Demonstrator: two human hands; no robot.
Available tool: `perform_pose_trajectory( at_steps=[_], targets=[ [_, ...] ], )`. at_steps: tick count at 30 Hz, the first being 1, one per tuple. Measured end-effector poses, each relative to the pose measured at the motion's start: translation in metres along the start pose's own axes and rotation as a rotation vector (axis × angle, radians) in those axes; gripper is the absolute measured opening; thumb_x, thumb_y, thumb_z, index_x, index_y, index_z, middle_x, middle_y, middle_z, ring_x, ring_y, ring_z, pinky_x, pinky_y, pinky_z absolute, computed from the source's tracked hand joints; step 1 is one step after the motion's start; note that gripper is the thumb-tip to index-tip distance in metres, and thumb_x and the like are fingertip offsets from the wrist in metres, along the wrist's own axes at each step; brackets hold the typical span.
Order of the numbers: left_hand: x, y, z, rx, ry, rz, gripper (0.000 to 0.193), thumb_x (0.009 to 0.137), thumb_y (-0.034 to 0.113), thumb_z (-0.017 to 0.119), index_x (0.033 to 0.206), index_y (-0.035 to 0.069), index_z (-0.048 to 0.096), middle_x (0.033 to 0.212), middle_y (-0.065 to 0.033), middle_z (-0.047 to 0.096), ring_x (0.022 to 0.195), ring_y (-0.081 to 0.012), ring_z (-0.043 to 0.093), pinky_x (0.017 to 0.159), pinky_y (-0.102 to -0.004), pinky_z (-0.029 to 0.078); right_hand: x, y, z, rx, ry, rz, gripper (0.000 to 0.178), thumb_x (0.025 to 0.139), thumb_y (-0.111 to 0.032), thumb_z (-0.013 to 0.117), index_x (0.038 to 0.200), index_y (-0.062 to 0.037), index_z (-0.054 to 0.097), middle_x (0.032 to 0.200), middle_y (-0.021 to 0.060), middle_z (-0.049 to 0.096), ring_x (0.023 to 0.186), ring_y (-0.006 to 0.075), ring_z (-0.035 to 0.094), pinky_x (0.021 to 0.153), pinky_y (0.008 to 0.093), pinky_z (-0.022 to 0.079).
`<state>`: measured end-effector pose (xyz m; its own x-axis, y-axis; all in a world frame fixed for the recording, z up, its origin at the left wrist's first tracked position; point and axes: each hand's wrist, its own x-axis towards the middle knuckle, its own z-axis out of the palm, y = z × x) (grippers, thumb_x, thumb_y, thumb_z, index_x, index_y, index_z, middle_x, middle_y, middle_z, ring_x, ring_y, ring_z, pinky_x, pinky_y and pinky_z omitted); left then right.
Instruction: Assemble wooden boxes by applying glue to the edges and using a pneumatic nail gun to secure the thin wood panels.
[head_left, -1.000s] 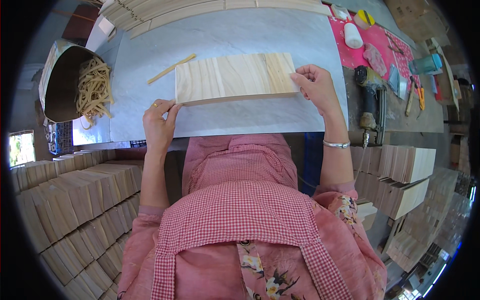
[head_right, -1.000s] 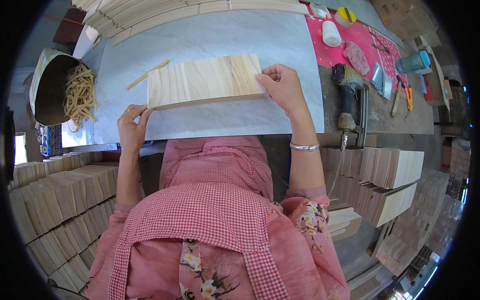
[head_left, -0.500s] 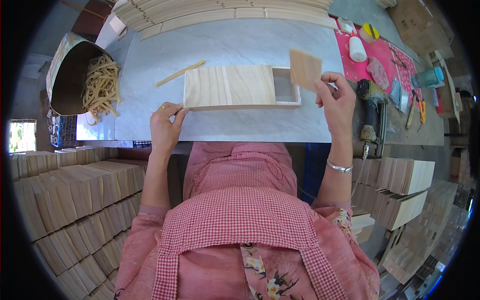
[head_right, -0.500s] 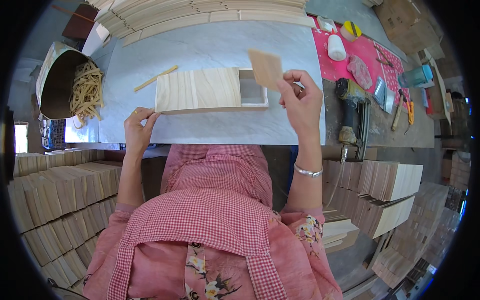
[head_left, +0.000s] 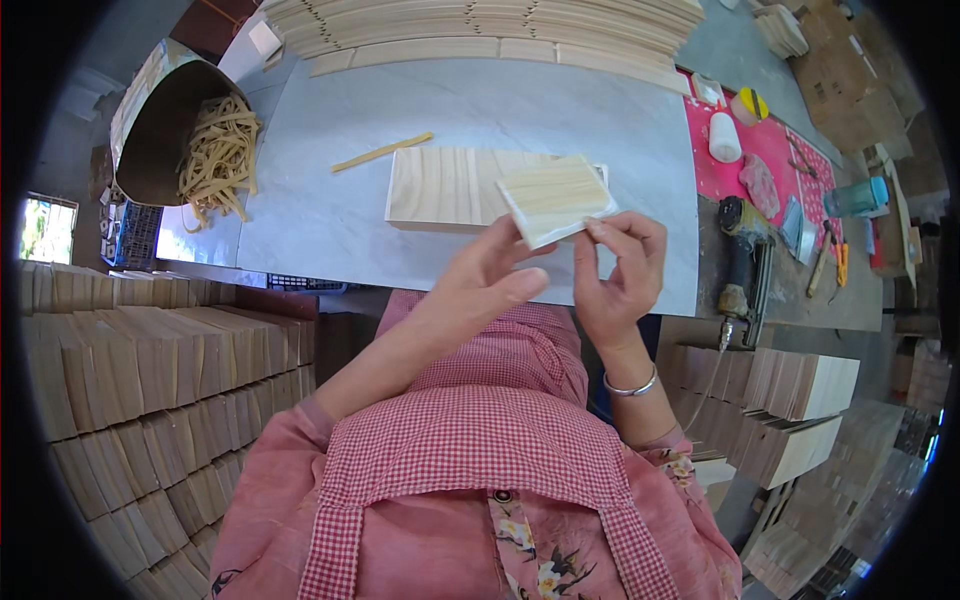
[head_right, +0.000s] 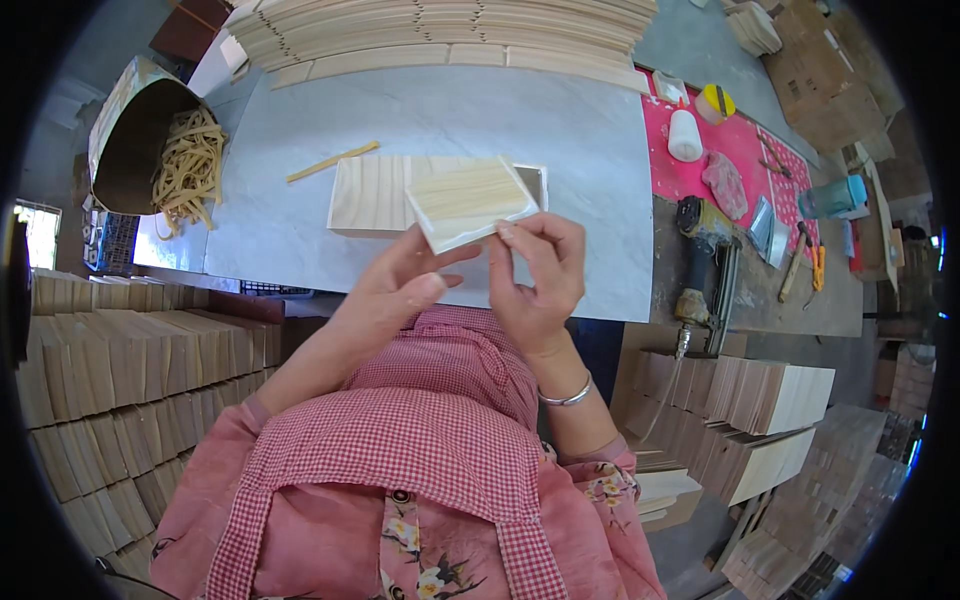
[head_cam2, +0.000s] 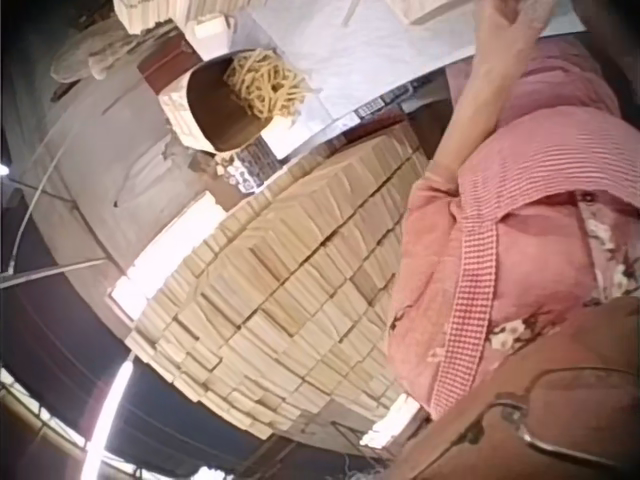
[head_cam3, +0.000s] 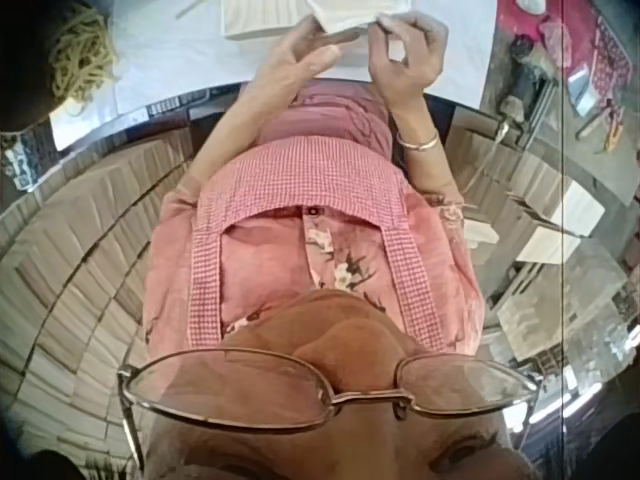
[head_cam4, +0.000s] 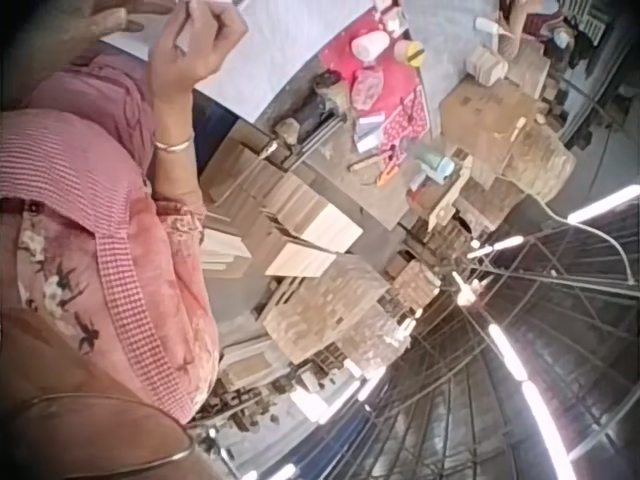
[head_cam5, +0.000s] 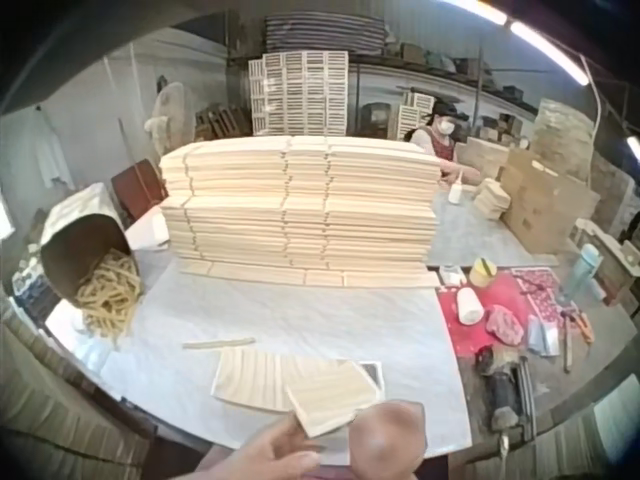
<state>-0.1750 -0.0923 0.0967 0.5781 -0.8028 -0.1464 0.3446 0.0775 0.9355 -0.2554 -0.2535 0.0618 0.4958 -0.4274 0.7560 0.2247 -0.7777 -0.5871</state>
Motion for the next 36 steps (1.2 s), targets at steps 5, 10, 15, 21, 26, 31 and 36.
perform_pose_trajectory(
  at_steps=[5, 10, 15, 21, 26, 31, 36],
  targets=[
    [0.021, -0.011, 0.018, -0.134, -0.026, -0.059, 0.063, 0.097, 0.024, 0.061, 0.152, 0.003, 0.04, 0.142, -0.0198, 0.054, 0.131, -0.0313, 0.054, 0.11, -0.0464, 0.045, -0.012, 0.001, 0.005, 0.062, 0.045, 0.06, 0.029, 0.075, 0.012, 0.074, 0.1, -0.0035, 0.071, 0.102, 0.0083, 0.061, 0.085, 0.0207, 0.058, 0.071, 0.0288, 0.051],
    [0.03, -0.014, -0.026, -0.757, -0.204, -0.163, 0.063, 0.102, 0.042, 0.052, 0.148, 0.0, 0.044, 0.142, -0.02, 0.056, 0.127, -0.0328, 0.057, 0.106, -0.0487, 0.048, -0.012, 0.006, -0.004, 0.067, -0.067, 0.055, 0.032, 0.072, 0.01, 0.074, 0.1, -0.0044, 0.071, 0.105, 0.0089, 0.063, 0.086, 0.0217, 0.059, 0.072, 0.0297, 0.051],
    [0.033, 0.019, -0.048, -0.321, 0.019, -0.365, 0.048, 0.098, 0.018, 0.059, 0.137, -0.009, 0.052, 0.126, -0.0218, 0.065, 0.111, -0.0266, 0.067, 0.092, -0.038, 0.056, -0.003, 0.01, -0.018, 0.231, -0.31, 0.032, 0.031, 0.073, 0.01, 0.074, 0.101, -0.0031, 0.071, 0.107, 0.0099, 0.063, 0.087, 0.0222, 0.061, 0.072, 0.0295, 0.052],
    [0.036, 0.033, -0.039, -0.157, 0.069, -0.352, 0.041, 0.091, -0.002, 0.062, 0.13, -0.011, 0.057, 0.109, -0.0187, 0.07, 0.092, -0.0206, 0.07, 0.083, -0.0274, 0.057, 0.061, 0.138, -0.086, -0.253, -0.275, 0.154, 0.05, 0.085, -0.018, 0.072, 0.132, -0.0039, 0.061, 0.127, 0.0176, 0.064, 0.114, 0.035, 0.062, 0.101, 0.0434, 0.048],
    [0.055, 0.033, -0.037, -0.137, 0.229, -0.279, 0.035, 0.091, -0.001, 0.065, 0.125, -0.011, 0.061, 0.102, -0.016, 0.071, 0.082, -0.0171, 0.07, 0.073, -0.0237, 0.058, 0.105, 0.349, -0.235, -1.208, -0.664, 0.237, 0.049, 0.091, -0.033, 0.065, 0.132, -0.0061, 0.063, 0.121, 0.02, 0.068, 0.109, 0.0371, 0.065, 0.095, 0.0461, 0.052],
    [0.047, 0.027, -0.052, -0.144, 0.295, -0.212, 0.031, 0.092, 0.0, 0.066, 0.121, -0.011, 0.064, 0.098, -0.0143, 0.072, 0.078, -0.0157, 0.069, 0.069, -0.0223, 0.057, 0.098, 0.393, -0.23, -0.929, -0.589, 0.666, 0.047, 0.09, -0.033, 0.067, 0.129, -0.0077, 0.064, 0.116, 0.0159, 0.071, 0.101, 0.0358, 0.067, 0.088, 0.0431, 0.053],
    [0.045, 0.026, -0.045, -0.139, 0.331, -0.244, 0.028, 0.093, 0.0, 0.066, 0.119, -0.011, 0.065, 0.097, -0.0143, 0.071, 0.077, -0.0155, 0.069, 0.068, -0.0215, 0.058, 0.107, 0.348, -0.207, -0.782, -0.306, 0.696, 0.042, 0.09, -0.031, 0.071, 0.123, -0.0054, 0.064, 0.109, 0.0126, 0.071, 0.094, 0.0292, 0.066, 0.083, 0.0376, 0.053]
  ],
)
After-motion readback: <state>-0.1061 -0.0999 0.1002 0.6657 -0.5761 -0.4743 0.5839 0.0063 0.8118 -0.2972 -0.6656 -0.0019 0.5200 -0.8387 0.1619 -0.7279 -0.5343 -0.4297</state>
